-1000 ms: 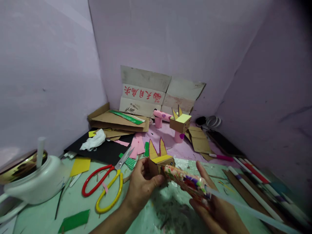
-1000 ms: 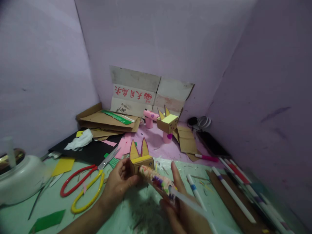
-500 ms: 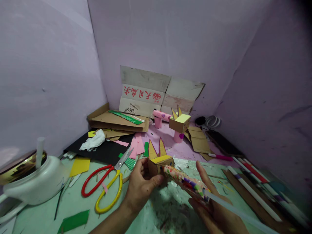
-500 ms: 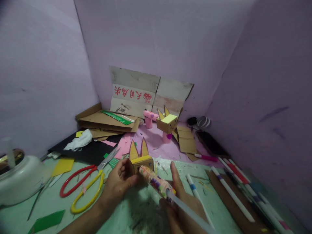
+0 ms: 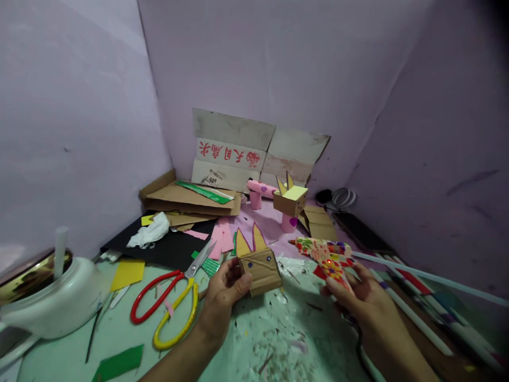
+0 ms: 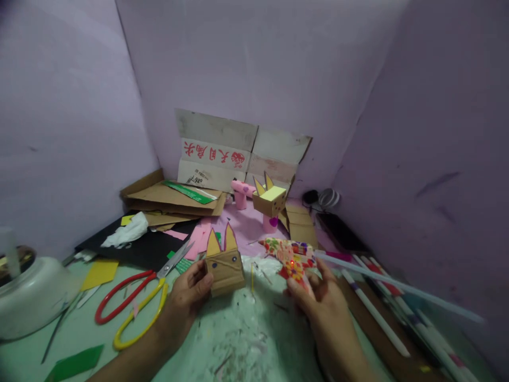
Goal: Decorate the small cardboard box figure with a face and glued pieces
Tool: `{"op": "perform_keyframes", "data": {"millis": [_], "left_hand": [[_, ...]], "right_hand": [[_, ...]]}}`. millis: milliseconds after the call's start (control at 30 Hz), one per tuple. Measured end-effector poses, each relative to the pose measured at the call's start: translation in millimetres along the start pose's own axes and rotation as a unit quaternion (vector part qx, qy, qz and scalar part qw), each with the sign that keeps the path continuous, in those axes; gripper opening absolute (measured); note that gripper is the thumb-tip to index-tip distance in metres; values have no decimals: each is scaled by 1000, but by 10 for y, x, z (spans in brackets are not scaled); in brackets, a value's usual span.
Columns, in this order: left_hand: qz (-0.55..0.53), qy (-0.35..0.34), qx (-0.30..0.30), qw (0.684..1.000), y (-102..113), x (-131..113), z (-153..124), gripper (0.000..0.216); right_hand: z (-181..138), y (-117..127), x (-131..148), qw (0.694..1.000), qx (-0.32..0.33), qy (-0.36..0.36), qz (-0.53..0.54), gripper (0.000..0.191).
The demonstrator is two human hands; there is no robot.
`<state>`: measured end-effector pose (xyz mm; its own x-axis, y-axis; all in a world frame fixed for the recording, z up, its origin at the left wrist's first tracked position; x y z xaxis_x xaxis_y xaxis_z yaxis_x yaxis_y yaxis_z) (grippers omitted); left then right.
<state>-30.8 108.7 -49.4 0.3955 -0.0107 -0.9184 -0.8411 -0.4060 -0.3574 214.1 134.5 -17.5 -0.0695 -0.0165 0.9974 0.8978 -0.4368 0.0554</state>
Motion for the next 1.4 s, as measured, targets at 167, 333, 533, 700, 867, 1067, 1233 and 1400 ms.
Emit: {"op": "perform_keyframes", "data": {"millis": [167,333,533,700,867,1067,1233,1400], "left_hand": [[-2,-10,0,1000,20,-2,5,51],[-2,-11,3,1000,11,-32,-16,50],[58,-60,0,996,-1,-79,-55,53],[104,-70,18,992,-68,-35,-133,58],[111,-45,16,993,-115,10,-212,67],[149,-65,39,986,-143,-8,-219,60],[182,-126,13,975,-104,-72,-257,51],[212,-150,62,964,-161,-62,-348,36]], "right_hand": [[157,-136,-263,996,2,-87,5,105],[89,-105,-292,994,-15,-101,-38,111],[-124,15,55,999,-6,30,12,44],[-379,-213,-31,982,111,-113,102,26],[-491,-377,-108,973,151,-128,118,26],[-549,-498,-270,963,191,-151,112,27],[-631,-547,-198,953,213,-160,141,20],[-651,-561,-214,948,203,-187,156,20]]}}
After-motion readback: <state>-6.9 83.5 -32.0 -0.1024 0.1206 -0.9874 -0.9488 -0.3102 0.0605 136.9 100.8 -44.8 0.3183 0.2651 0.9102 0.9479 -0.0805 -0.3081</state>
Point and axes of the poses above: each hand's wrist, its own z-axis towards the middle knuckle, its own y-axis out of the back of the hand, x = y × z, the point moved 7 cm from there along z, towards the middle knuckle, and after that the axes turned 15 degrees about -x, right-handed, at the moved point
